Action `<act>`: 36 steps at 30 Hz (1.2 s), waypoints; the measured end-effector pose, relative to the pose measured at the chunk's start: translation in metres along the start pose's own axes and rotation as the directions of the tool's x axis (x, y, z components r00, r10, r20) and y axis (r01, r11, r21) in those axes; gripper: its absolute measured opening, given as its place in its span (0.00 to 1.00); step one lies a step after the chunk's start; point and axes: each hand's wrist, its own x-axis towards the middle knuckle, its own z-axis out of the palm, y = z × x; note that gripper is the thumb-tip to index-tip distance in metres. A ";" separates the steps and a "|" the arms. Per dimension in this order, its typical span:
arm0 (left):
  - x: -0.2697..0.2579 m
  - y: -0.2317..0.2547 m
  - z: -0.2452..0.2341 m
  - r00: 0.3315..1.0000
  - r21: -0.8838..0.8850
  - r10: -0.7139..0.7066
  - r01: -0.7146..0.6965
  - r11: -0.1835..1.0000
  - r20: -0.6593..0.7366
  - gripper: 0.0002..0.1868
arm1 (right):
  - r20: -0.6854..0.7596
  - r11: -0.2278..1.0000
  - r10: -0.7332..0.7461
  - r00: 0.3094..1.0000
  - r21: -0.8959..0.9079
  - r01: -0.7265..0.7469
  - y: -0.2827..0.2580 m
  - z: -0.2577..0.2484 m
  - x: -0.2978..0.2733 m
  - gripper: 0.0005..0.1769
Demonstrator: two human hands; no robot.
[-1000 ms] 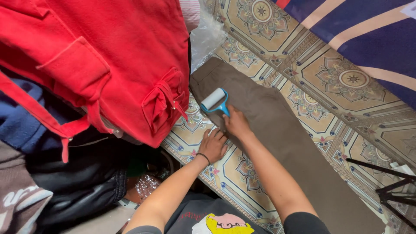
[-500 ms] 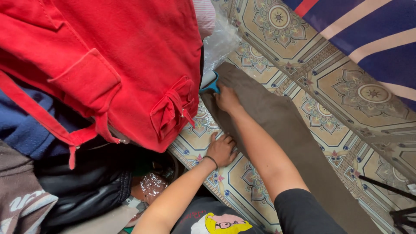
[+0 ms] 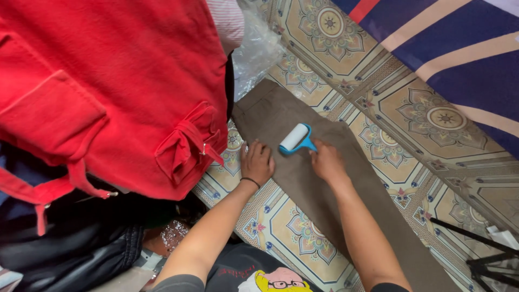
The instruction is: Cleaning a pair of pants with a lint roller, folding them, and inserting them into a plastic bag for shipping.
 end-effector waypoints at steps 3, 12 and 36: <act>0.001 0.011 0.008 0.953 -0.125 0.059 -0.023 0.992 0.296 0.25 | -0.040 0.997 0.017 0.999 -0.069 -0.020 0.018 0.007 0.007 0.25; 0.007 0.018 -0.006 0.846 0.010 -0.001 -0.005 1.000 0.532 0.29 | -0.069 0.999 0.021 0.997 0.027 -0.019 -0.018 0.023 0.063 0.24; 0.049 0.008 -0.012 0.622 0.109 -0.077 -0.013 0.994 0.779 0.39 | -0.042 0.995 -0.012 0.999 0.101 0.017 0.011 0.015 0.086 0.22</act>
